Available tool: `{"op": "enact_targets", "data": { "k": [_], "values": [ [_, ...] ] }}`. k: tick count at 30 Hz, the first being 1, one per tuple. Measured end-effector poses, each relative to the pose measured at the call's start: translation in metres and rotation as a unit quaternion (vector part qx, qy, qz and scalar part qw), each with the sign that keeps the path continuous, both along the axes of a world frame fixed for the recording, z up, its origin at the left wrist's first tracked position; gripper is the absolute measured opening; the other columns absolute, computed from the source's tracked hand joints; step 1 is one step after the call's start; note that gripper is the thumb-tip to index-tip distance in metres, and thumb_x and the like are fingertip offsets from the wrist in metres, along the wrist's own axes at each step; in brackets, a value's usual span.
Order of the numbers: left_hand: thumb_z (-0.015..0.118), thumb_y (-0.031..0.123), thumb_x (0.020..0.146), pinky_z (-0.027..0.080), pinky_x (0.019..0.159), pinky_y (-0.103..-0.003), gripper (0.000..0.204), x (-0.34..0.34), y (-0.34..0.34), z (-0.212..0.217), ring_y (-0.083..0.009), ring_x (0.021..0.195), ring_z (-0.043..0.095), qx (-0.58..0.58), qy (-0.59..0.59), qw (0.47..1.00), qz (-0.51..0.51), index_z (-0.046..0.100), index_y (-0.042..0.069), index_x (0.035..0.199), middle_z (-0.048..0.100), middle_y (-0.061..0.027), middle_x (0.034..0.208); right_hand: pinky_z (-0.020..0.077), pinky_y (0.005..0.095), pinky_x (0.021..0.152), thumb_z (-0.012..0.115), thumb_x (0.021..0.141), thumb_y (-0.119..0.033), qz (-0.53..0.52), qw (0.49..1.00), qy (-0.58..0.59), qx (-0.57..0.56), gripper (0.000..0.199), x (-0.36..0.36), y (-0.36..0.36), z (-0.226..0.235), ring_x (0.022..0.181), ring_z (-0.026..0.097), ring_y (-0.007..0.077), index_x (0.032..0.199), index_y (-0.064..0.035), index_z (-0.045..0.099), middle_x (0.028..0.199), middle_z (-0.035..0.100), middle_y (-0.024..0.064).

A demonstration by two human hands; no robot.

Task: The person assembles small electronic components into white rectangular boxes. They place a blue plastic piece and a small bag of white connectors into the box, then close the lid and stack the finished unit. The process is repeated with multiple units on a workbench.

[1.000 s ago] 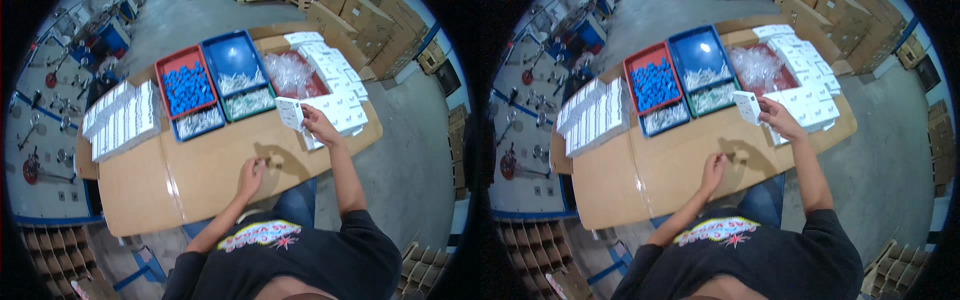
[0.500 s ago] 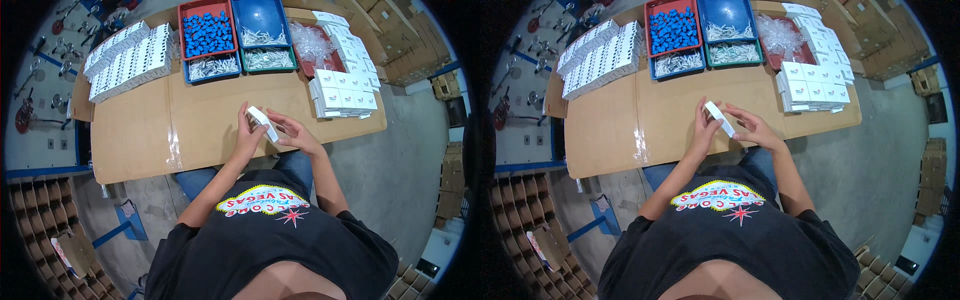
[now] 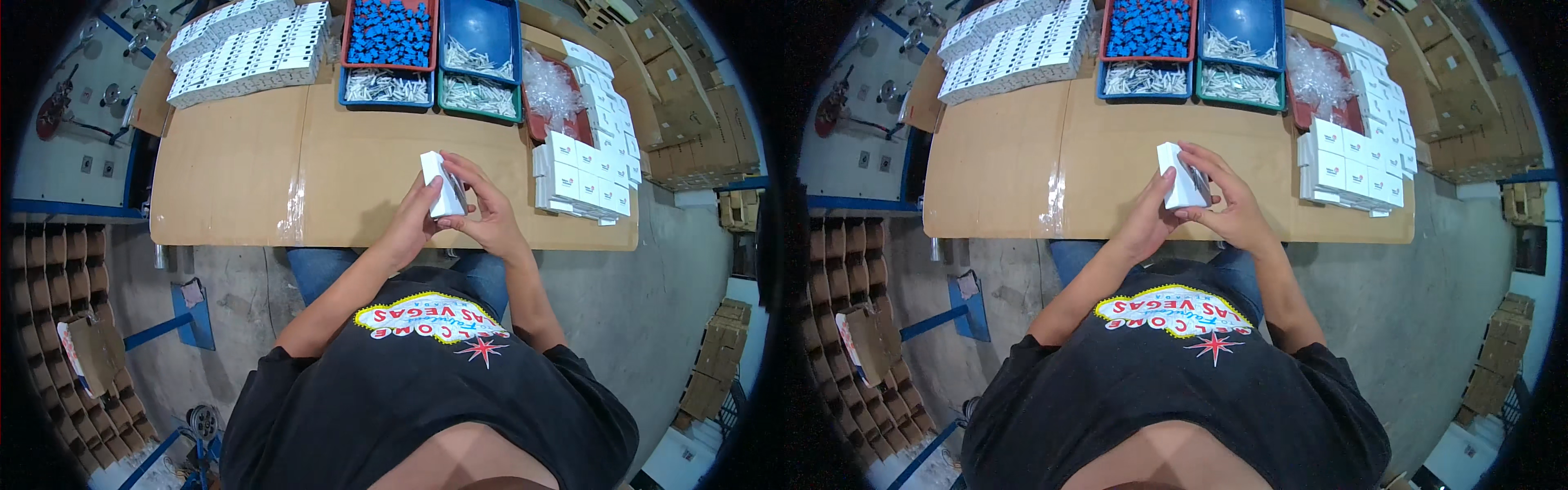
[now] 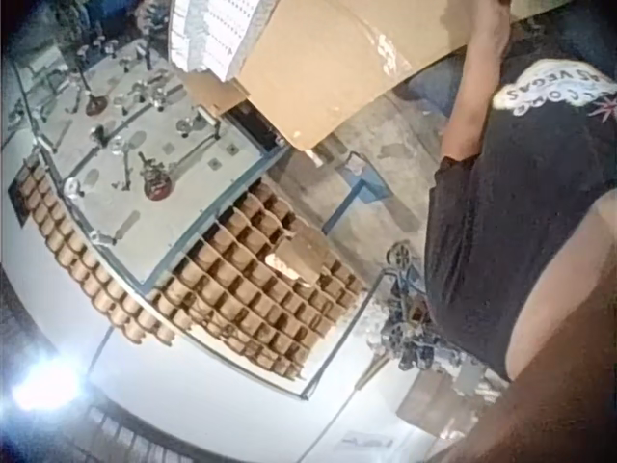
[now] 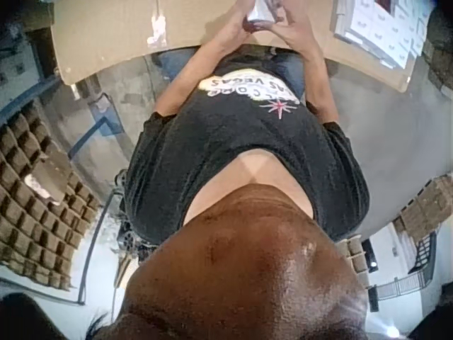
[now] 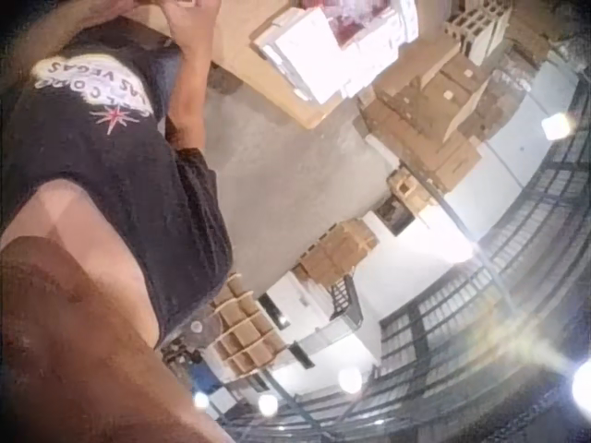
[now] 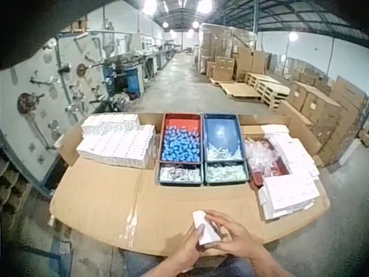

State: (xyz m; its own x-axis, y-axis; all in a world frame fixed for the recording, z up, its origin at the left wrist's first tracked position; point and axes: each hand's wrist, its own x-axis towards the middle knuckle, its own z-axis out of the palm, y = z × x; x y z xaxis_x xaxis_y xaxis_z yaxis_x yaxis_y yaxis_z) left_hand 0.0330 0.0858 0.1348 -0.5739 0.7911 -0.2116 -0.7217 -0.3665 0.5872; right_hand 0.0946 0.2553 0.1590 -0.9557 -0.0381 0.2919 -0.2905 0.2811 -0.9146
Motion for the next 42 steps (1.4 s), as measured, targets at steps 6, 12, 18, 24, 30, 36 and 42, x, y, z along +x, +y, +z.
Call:
{"op": "enact_targets", "data": {
  "k": [6,12,18,24,30,36,42],
  "values": [
    [0.059,0.023,0.104,0.049,0.101,-0.036,0.065,0.005,0.004,-0.008,-0.0212,0.117,0.060,-0.071,0.162,0.979,0.098,0.028,0.014,0.160,0.055,-0.0108,0.134,0.0327,0.0437,0.120,0.081,0.081,-0.011,-0.003,1.000,0.005,-0.013,0.072,0.004,-0.008,-0.003,0.148,0.041,0.0327,0.146,-0.0077,0.051,0.156,0.046,0.0171],
    [0.060,0.016,0.101,0.043,0.108,-0.036,0.072,0.006,0.006,0.000,-0.0192,0.127,0.050,-0.071,0.250,0.960,0.105,0.023,0.013,0.163,0.045,-0.0108,0.143,0.0329,0.0470,0.120,0.076,0.080,-0.011,-0.013,0.996,0.080,0.031,0.074,0.005,-0.006,-0.014,0.148,0.040,0.0382,0.147,-0.0053,0.046,0.156,0.045,0.0213],
    [0.056,0.021,0.104,0.038,0.111,-0.037,0.072,0.008,0.007,-0.005,-0.0213,0.131,0.046,-0.066,0.307,0.941,0.126,0.017,0.014,0.165,0.040,-0.0126,0.149,0.0352,0.0489,0.118,0.076,0.076,-0.016,-0.012,0.987,0.139,0.082,0.078,0.000,-0.009,-0.017,0.144,0.043,0.0409,0.147,-0.0041,0.045,0.155,0.044,0.0238],
    [0.029,0.054,0.110,0.031,0.119,-0.038,0.070,0.012,0.009,-0.005,-0.0240,0.148,0.032,-0.045,0.257,0.958,0.123,0.010,0.016,0.166,0.027,-0.0130,0.161,0.0397,0.0508,0.115,0.079,0.076,-0.025,-0.004,0.978,0.167,0.123,0.083,-0.008,-0.013,-0.008,0.139,0.048,0.0422,0.148,-0.0025,0.045,0.151,0.046,0.0241],
    [0.027,0.058,0.110,0.032,0.119,-0.039,0.073,0.018,0.005,0.032,-0.0244,0.147,0.035,-0.006,0.155,0.981,0.116,0.009,0.016,0.167,0.030,-0.0102,0.160,0.0466,0.0517,0.106,0.080,0.082,-0.047,0.005,0.938,0.277,0.209,0.087,-0.026,-0.007,-0.004,0.130,0.054,0.0430,0.146,0.0024,0.048,0.147,0.050,0.0249],
    [0.032,0.063,0.107,0.040,0.114,-0.036,0.074,0.019,0.003,0.042,-0.0213,0.142,0.044,-0.007,0.099,0.988,0.122,0.019,0.017,0.165,0.040,-0.0080,0.154,0.0482,0.0527,0.103,0.066,0.090,-0.060,-0.023,0.908,0.328,0.258,0.085,-0.031,-0.015,-0.001,0.126,0.056,0.0432,0.140,0.0077,0.052,0.143,0.054,0.0271],
    [0.031,0.058,0.109,0.037,0.116,-0.036,0.071,0.017,0.003,0.034,-0.0207,0.143,0.043,-0.019,0.104,0.983,0.148,0.022,0.014,0.164,0.041,-0.0071,0.156,0.0474,0.0542,0.104,0.059,0.094,-0.059,-0.018,0.906,0.321,0.275,0.084,-0.031,-0.021,-0.008,0.127,0.055,0.0455,0.139,0.0117,0.051,0.143,0.054,0.0289]
  ]
}}
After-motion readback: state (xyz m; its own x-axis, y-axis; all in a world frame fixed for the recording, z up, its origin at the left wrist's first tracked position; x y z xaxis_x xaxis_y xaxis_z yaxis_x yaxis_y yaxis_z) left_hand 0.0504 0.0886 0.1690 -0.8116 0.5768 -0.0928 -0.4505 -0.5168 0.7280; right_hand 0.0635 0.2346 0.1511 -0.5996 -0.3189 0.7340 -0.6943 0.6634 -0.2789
